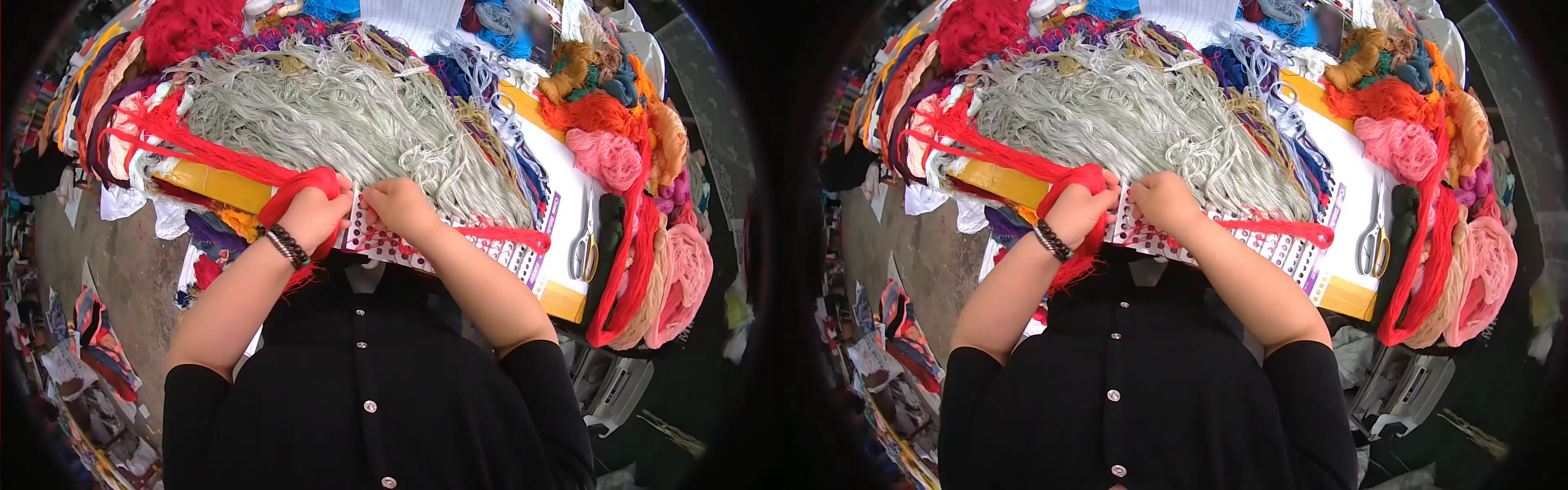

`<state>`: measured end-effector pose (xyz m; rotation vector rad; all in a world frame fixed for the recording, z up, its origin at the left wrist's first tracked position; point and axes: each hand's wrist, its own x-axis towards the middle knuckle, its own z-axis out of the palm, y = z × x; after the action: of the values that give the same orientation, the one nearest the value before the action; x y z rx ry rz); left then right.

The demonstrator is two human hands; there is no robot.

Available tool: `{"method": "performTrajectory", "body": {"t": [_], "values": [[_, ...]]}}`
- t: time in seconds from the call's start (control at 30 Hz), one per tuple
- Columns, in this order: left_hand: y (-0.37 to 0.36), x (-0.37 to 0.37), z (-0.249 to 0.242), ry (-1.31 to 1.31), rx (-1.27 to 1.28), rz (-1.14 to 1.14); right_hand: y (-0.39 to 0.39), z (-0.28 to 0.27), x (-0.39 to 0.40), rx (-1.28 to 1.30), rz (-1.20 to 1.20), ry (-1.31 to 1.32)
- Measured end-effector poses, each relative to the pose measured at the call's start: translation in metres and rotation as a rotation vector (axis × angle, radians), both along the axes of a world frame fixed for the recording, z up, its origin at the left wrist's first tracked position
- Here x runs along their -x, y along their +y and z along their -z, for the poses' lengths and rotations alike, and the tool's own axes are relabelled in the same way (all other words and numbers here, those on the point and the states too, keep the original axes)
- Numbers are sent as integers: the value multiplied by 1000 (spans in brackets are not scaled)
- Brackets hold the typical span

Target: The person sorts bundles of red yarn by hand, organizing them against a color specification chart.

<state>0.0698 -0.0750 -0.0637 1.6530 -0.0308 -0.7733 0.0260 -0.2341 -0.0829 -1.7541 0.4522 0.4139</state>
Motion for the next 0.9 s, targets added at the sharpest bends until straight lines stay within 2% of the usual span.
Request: {"method": "performTrajectory", "body": {"t": [0.1,0.13,0.23,0.3,0.33,0.37,0.43,0.47,0.5,0.53,0.57,0.63,0.67,0.77,0.8,0.9], "values": [[-2,-10,16,-116,-97,85,-3,-9,-2,-68,7,42],[-5,-8,18,-100,-57,19,-4,-8,-3,-68,10,44],[-8,-9,19,-109,-89,48,-1,-3,-6,63,-80,46],[-8,-8,19,-119,-105,37,6,5,-4,425,-144,-219],[-9,-8,19,-130,-120,26,5,6,-4,424,-144,-220],[-6,-10,22,-131,-120,26,3,7,-3,326,-142,-194],[-1,-14,24,-459,-205,156,-1,6,0,229,-141,-168],[0,-13,24,-468,-251,139,-2,5,2,107,-86,-120],[4,-13,12,-520,-201,118,-2,5,3,-14,-31,-72],[8,-12,4,-573,-151,101,-2,6,3,-16,-28,-72],[8,-9,5,-164,186,-71,-2,8,5,39,-39,-113],[9,-8,-7,164,438,-176,-2,8,7,97,-45,-159],[7,-7,-6,248,512,-196,-2,7,7,74,-38,-147],[5,-6,7,256,548,-221,-3,3,7,-6,-8,-107],[7,-10,8,216,567,-101,-4,2,8,-64,13,-77],[6,-1,14,140,439,-179,-1,2,9,13,47,-95]]}}
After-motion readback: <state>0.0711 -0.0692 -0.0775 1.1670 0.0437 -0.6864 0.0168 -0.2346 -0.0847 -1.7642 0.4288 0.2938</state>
